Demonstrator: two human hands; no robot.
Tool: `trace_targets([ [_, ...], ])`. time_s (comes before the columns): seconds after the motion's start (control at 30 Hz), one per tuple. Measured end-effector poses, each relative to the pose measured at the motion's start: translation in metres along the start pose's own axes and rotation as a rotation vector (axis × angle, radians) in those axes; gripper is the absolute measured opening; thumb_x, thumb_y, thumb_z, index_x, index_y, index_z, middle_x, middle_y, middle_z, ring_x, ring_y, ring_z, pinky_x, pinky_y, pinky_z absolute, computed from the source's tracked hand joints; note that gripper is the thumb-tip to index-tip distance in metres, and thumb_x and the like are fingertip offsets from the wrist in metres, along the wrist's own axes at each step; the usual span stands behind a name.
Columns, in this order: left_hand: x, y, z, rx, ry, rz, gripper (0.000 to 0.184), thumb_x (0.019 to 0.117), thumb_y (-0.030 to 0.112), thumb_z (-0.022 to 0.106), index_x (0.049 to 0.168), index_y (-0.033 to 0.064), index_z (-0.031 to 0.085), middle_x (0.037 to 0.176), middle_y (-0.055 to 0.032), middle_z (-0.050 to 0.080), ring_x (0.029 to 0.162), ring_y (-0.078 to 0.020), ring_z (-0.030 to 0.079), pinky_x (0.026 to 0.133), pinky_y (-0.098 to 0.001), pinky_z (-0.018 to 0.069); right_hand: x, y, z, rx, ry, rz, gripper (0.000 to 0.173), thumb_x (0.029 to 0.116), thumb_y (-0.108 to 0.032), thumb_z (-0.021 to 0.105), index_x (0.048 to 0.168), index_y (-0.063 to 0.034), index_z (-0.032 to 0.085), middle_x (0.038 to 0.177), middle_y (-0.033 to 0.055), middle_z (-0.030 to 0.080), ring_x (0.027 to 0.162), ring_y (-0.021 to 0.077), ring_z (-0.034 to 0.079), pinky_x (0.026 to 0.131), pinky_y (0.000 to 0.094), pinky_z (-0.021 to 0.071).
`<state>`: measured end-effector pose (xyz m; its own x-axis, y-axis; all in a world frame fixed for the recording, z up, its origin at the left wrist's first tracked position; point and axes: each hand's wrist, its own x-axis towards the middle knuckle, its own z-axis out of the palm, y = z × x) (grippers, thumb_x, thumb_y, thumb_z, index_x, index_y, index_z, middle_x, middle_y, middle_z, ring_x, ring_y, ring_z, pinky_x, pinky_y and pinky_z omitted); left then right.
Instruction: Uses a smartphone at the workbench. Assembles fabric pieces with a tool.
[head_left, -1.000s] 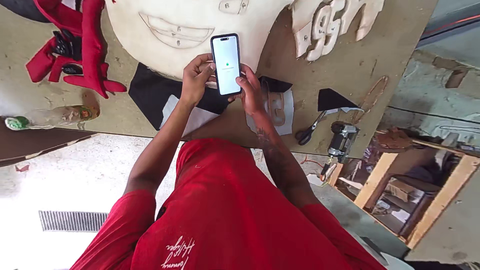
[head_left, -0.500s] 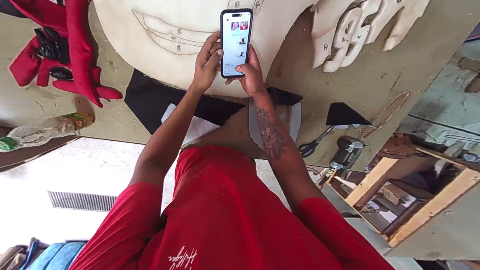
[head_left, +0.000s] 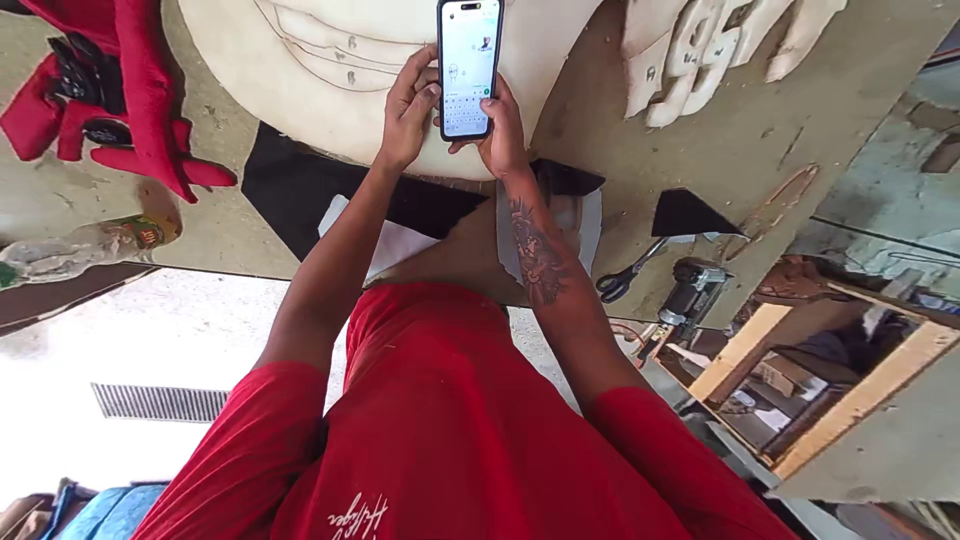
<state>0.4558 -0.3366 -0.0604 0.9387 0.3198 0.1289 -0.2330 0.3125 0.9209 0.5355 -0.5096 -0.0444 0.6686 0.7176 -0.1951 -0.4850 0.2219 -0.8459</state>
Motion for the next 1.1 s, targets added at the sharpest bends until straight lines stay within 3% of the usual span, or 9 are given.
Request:
trace_targets([
  [0.13,-0.002,-0.001,0.0,0.046,0.003,0.005,0.042,0.105,0.005,0.04,0.144,-0.0105,0.042,0.116,-0.0172,0.069,0.105,-0.0275,0.069,0.089,-0.0454,0.0603,0.002,0.003,-0.002,0.028,0.042,0.036,0.049,0.1106,-0.034,0.022,0.146,-0.0038,0.037,0.124,0.0284,0.063,0.097,0.0472,0.071,0.057,0.0566,0.0628],
  [0.27,-0.003,0.001,0.002,0.052,-0.013,0.014,0.039,0.1055,0.006,0.042,0.141,-0.0109,0.045,0.115,-0.0166,0.069,0.106,-0.0262,0.069,0.092,-0.045,0.0594,0.001,0.005,0.001,0.0,0.088,0.034,0.052,0.1116,-0.037,0.02,0.143,-0.0026,0.041,0.12,0.0285,0.065,0.094,0.0467,0.072,0.056,0.0561,0.0625],
  [0.37,-0.003,0.001,0.002,0.043,-0.011,0.026,0.038,0.1051,0.005,0.042,0.139,-0.0111,0.047,0.113,-0.0163,0.07,0.104,-0.0257,0.069,0.091,-0.0447,0.0595,0.0,0.001,0.007,-0.057,0.141,0.049,0.049,0.1122,-0.035,0.022,0.142,-0.0022,0.044,0.117,0.0269,0.067,0.091,0.0448,0.072,0.056,0.0554,0.0627],
  [0.53,-0.002,0.0,0.001,0.042,0.0,0.031,0.036,0.1043,0.004,0.041,0.135,-0.0109,0.049,0.113,-0.0159,0.069,0.106,-0.0255,0.068,0.093,-0.0448,0.0583,-0.002,0.0,0.01,-0.07,0.122,0.012,0.038,0.1097,-0.019,0.034,0.141,0.0,0.044,0.115,0.0258,0.066,0.089,0.0427,0.073,0.057,0.0547,0.0635],
  [0.67,-0.002,0.001,0.001,0.046,0.007,0.025,0.035,0.1038,0.004,0.041,0.134,-0.0103,0.05,0.114,-0.0156,0.069,0.105,-0.0254,0.068,0.092,-0.0448,0.0588,0.0,0.004,0.003,-0.025,0.099,0.039,0.046,0.1104,-0.031,0.025,0.143,-0.0025,0.042,0.118,0.0259,0.066,0.093,0.0436,0.072,0.057,0.0551,0.0629],
  [0.8,-0.002,0.003,0.002,0.062,0.015,0.01,0.035,0.1035,0.004,0.04,0.134,-0.0104,0.05,0.115,-0.0156,0.07,0.105,-0.025,0.069,0.091,-0.0443,0.0593,0.002,0.005,0.001,-0.027,0.096,0.051,0.049,0.1112,-0.031,0.019,0.143,-0.0024,0.043,0.119,0.0272,0.066,0.095,0.0455,0.071,0.057,0.0571,0.0626],
  [0.97,-0.002,0.0,0.001,0.035,0.016,0.026,0.034,0.1034,0.003,0.041,0.133,-0.0106,0.05,0.114,-0.0157,0.07,0.106,-0.0251,0.069,0.092,-0.0445,0.0591,0.0,-0.002,0.008,-0.077,0.113,0.037,0.04,0.1115,-0.022,0.028,0.141,-0.0003,0.044,0.116,0.0256,0.067,0.091,0.0431,0.073,0.057,0.0556,0.0633],
  [1.1,-0.002,0.0,0.0,0.029,0.016,0.032,0.034,0.1031,0.002,0.042,0.133,-0.0105,0.051,0.113,-0.0151,0.069,0.105,-0.0243,0.068,0.092,-0.0439,0.0587,-0.001,0.0,0.006,-0.073,0.082,0.006,0.039,0.1063,-0.013,0.038,0.142,0.0019,0.041,0.116,0.026,0.065,0.09,0.0428,0.072,0.058,0.0556,0.0636],
])
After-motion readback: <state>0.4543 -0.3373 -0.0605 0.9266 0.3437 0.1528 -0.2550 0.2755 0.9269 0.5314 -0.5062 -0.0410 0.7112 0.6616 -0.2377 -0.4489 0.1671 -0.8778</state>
